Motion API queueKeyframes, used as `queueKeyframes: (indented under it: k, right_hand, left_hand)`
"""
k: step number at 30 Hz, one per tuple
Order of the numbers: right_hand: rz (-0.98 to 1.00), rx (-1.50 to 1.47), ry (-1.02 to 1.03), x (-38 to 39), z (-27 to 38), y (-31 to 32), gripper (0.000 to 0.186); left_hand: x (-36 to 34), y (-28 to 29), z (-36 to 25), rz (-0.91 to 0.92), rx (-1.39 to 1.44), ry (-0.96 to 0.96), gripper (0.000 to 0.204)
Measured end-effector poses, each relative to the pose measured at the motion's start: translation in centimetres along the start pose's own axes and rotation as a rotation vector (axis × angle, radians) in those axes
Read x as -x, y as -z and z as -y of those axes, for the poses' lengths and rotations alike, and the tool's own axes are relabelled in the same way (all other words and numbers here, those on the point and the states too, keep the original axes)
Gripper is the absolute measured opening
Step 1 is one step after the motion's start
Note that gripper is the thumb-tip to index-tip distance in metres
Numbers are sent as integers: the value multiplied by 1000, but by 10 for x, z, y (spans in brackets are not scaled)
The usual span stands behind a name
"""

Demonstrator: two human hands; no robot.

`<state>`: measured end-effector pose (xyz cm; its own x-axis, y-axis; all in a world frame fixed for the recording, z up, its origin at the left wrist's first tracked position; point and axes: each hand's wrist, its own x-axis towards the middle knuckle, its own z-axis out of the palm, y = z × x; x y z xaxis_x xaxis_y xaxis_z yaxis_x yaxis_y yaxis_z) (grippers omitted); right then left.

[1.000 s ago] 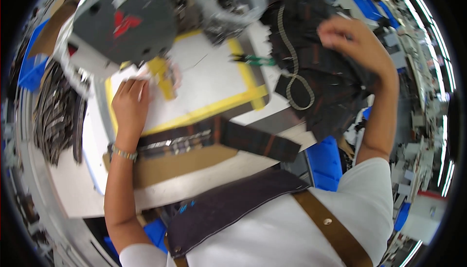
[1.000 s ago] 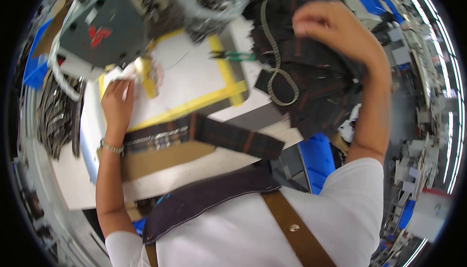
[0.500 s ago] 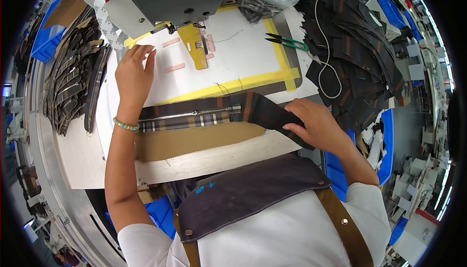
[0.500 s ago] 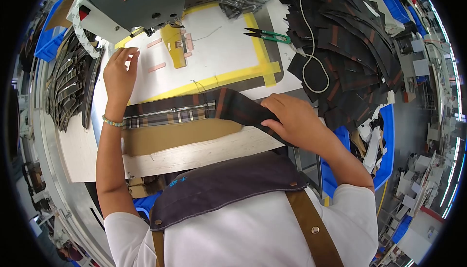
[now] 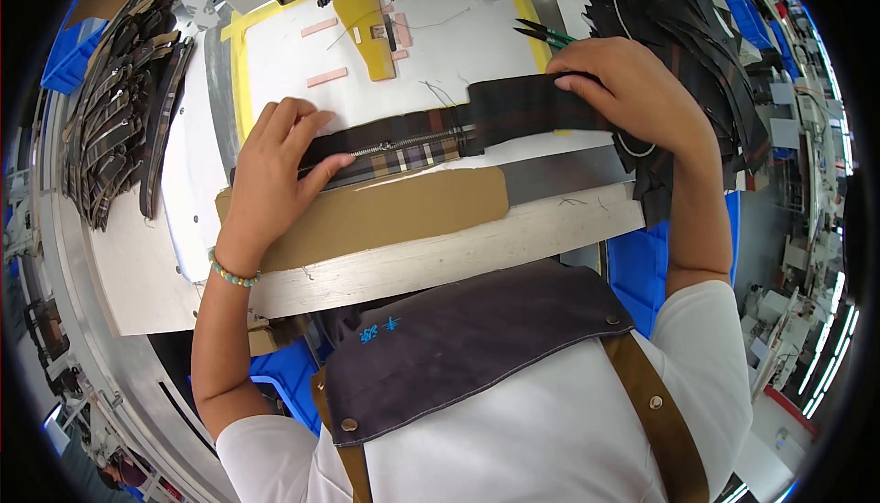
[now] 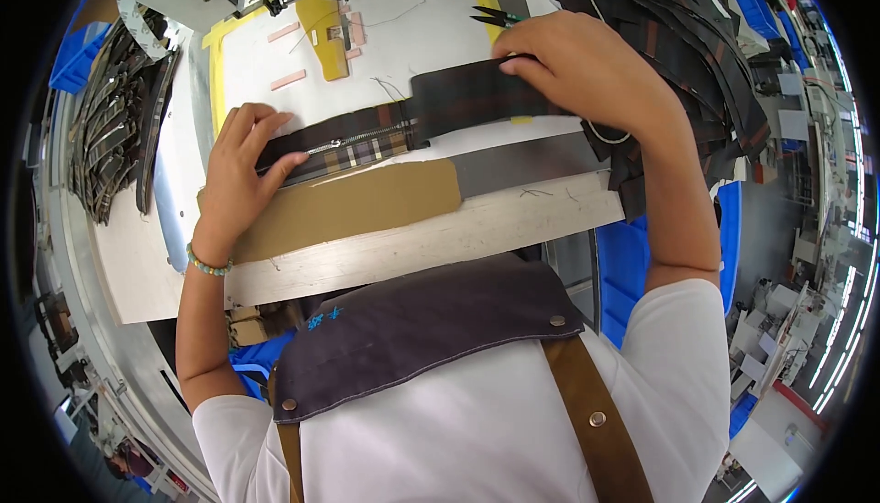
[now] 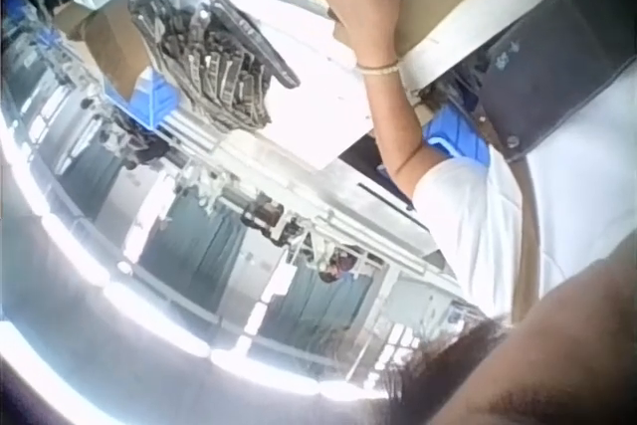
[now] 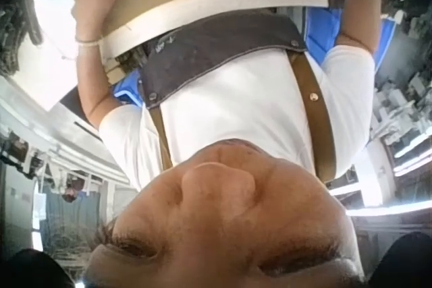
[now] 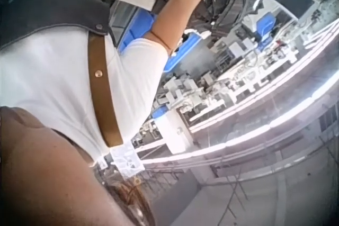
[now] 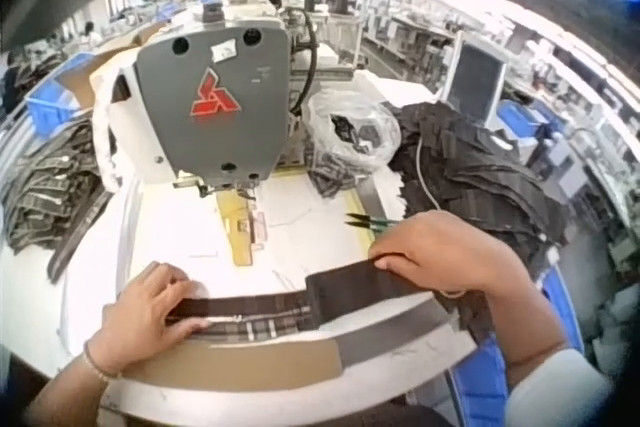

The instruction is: Operating an industrial sewing machine to assemble fabric garment pieces.

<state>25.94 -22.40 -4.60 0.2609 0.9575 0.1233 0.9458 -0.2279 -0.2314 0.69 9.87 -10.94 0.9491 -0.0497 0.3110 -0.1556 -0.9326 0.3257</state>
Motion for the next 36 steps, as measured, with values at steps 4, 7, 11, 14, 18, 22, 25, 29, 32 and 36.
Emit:
queueKeyframes:
  k: [4, 7, 11, 14, 18, 22, 25, 29, 32, 36]
  right_hand:
    - [138, 155, -181, 7, -19, -12, 11]
    - [209, 62, -201, 7, -12, -14, 10]
    - [118, 57, -182, 8, -11, -18, 12]
    - [-14, 142, -81, 9, -8, -23, 19]
    - [-174, -76, 4, -11, 29, -46, 33]
    - [-95, -137, 15, -28, 54, -77, 35]
    - [94, -287, -6, -36, 54, -76, 29]
    - [-52, -456, -36, -43, 42, -52, 20]
    - [-669, -290, -26, -53, 34, -46, 15]
    - [-677, -579, -257, -42, 37, -43, 29]
  left_hand:
    - [30, -4, 16, 24, 30, 111, 44]
    - [41, 1, 27, 89, -34, 80, 45]
    - [34, 14, 24, 106, -43, 125, 46]
    - [21, 8, 16, 16, 24, 82, 47]
    - [-8, 1, -13, 24, 191, 87, 49]
    - [-43, -11, -29, 90, 307, 32, 59]
    - [-57, -23, -33, 134, 383, 12, 59]
    - [-76, -22, -37, 367, 706, 242, 41]
    - [-88, -33, -32, 242, 893, 310, 22]
    - [-101, -46, -32, 96, 1109, 426, 15]
